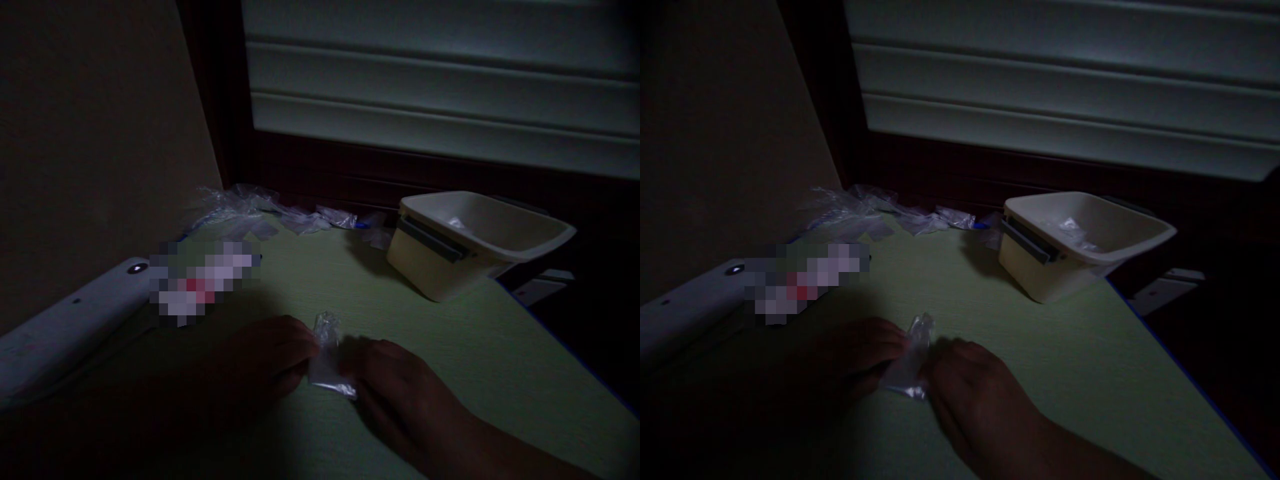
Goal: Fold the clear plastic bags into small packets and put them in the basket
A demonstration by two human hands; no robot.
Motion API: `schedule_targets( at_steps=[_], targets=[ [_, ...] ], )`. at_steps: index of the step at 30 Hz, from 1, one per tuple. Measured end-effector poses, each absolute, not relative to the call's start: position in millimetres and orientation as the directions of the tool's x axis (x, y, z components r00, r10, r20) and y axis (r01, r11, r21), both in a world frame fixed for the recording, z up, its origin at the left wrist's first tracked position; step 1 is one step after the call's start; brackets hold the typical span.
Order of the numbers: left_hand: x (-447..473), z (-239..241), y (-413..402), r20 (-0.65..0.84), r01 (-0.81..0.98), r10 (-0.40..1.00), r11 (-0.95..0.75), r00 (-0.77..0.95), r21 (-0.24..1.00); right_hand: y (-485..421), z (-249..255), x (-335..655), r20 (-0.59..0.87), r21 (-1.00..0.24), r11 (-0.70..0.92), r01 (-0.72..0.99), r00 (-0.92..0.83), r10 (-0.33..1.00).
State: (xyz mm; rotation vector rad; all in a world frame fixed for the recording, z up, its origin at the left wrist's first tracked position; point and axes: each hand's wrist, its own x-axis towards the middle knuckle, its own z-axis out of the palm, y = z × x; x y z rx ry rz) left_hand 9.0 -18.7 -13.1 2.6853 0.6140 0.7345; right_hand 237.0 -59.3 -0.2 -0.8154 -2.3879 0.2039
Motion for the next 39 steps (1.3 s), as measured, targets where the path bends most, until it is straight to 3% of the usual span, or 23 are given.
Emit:
schedule_targets(
  at_steps=[5, 14, 17, 22, 27, 31, 39],
  targets=[
    [8, -9, -17, 0.368, 0.358, 0.534, -0.819, 0.761, 0.448, -64, 5, 237, 0.478, -0.357, 0.814, 0.458, -0.659, 0.581],
    [9, -5, -17, 0.416, 0.334, 0.510, -0.841, 0.753, 0.426, -62, 6, 237, 0.452, -0.387, 0.810, 0.440, -0.675, 0.583],
    [8, -7, -19, 0.463, 0.319, 0.511, -0.843, 0.724, 0.433, -63, 5, 236, 0.455, -0.409, 0.795, 0.448, -0.655, 0.603],
    [9, -8, -23, 0.407, 0.367, 0.564, -0.804, 0.718, 0.467, -66, 6, 235, 0.459, -0.452, 0.765, 0.458, -0.616, 0.640],
    [11, -13, -20, 0.473, 0.359, 0.526, -0.843, 0.707, 0.401, -69, -1, 236, 0.540, -0.462, 0.726, 0.509, -0.488, 0.686],
    [10, -16, -22, 0.468, 0.365, 0.557, -0.820, 0.686, 0.442, -68, -7, 236, 0.610, -0.423, 0.728, 0.540, -0.425, 0.669],
    [9, -21, -24, 0.474, 0.356, 0.596, -0.787, 0.648, 0.504, -65, 2, 241, 0.682, -0.259, 0.795, 0.549, -0.478, 0.553]
  ],
)
